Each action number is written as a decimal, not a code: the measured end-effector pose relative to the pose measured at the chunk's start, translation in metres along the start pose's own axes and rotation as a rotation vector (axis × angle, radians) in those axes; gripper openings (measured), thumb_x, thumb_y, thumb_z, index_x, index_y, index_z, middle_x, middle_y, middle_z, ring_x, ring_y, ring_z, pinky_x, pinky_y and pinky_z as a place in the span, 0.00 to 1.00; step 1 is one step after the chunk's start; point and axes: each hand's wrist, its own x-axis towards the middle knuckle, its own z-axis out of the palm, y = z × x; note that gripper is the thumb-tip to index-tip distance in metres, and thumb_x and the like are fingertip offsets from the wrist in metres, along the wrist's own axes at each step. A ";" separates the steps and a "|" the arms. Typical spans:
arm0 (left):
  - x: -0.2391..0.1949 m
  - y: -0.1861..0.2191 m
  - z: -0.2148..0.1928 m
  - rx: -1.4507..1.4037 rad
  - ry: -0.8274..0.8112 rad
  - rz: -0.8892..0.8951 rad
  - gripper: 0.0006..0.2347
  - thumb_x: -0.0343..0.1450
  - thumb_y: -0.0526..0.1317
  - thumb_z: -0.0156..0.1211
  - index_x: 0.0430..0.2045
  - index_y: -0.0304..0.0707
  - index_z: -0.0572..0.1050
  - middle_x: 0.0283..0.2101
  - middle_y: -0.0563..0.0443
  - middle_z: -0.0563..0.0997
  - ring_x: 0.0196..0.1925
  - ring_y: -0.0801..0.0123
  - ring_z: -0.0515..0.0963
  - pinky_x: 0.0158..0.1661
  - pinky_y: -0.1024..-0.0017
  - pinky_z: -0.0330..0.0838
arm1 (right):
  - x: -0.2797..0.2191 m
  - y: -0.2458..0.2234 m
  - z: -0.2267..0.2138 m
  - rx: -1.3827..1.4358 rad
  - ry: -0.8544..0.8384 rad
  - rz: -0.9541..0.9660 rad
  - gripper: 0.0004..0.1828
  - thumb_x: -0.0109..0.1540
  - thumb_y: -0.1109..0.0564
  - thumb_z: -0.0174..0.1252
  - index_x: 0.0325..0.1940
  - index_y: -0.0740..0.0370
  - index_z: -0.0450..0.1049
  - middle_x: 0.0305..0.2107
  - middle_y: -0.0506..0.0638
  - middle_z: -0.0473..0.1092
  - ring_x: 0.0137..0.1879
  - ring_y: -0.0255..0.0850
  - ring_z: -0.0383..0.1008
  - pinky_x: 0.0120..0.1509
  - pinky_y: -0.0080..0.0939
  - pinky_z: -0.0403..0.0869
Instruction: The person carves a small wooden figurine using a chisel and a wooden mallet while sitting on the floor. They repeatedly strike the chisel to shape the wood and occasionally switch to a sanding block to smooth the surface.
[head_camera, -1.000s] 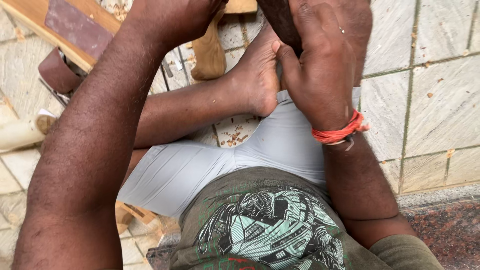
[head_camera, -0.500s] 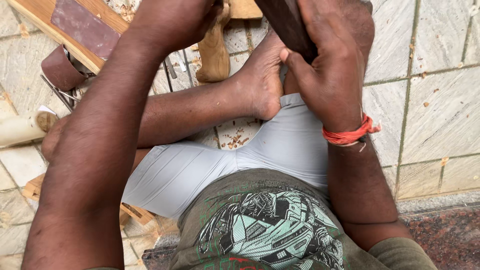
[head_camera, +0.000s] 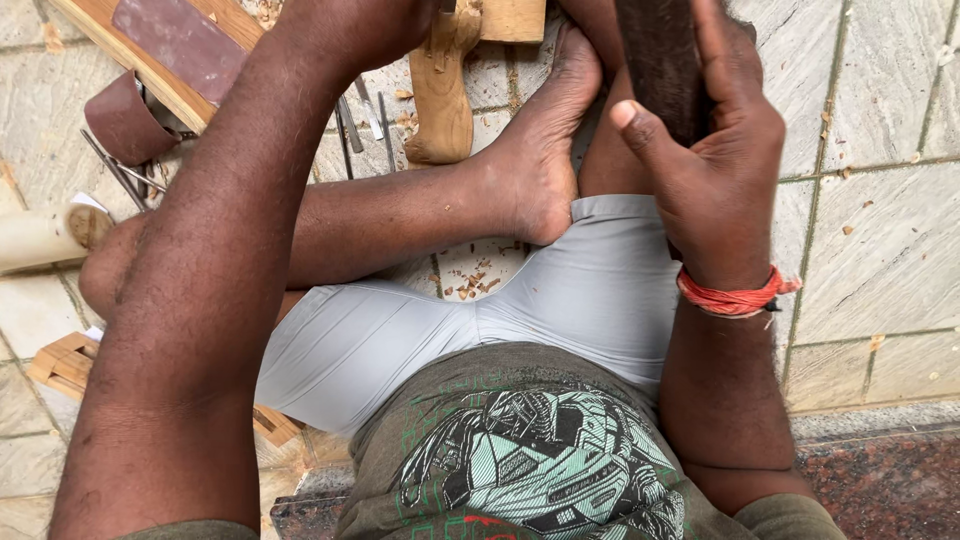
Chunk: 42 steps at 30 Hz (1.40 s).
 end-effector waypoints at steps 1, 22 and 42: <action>0.003 -0.001 -0.004 -0.005 0.117 -0.039 0.36 0.71 0.68 0.45 0.72 0.54 0.50 0.71 0.51 0.57 0.73 0.72 0.58 0.63 0.55 0.73 | 0.000 0.001 -0.001 0.023 0.003 0.021 0.33 0.74 0.63 0.67 0.78 0.67 0.57 0.64 0.57 0.68 0.69 0.40 0.70 0.76 0.37 0.71; 0.001 -0.008 -0.044 0.466 -0.072 0.304 0.42 0.78 0.57 0.45 0.70 0.54 0.14 0.78 0.52 0.24 0.81 0.67 0.20 0.79 0.62 0.35 | 0.066 -0.016 -0.021 -0.392 -0.172 -0.063 0.07 0.73 0.66 0.64 0.42 0.71 0.74 0.26 0.53 0.69 0.30 0.36 0.68 0.34 0.35 0.60; 0.000 -0.010 -0.048 1.277 -0.119 0.675 0.63 0.72 0.49 0.78 0.65 0.36 0.09 0.75 0.47 0.17 0.80 0.59 0.13 0.80 0.63 0.19 | 0.066 -0.031 -0.015 -0.451 -0.150 -0.102 0.04 0.72 0.66 0.63 0.46 0.73 0.75 0.29 0.55 0.70 0.31 0.39 0.66 0.35 0.37 0.62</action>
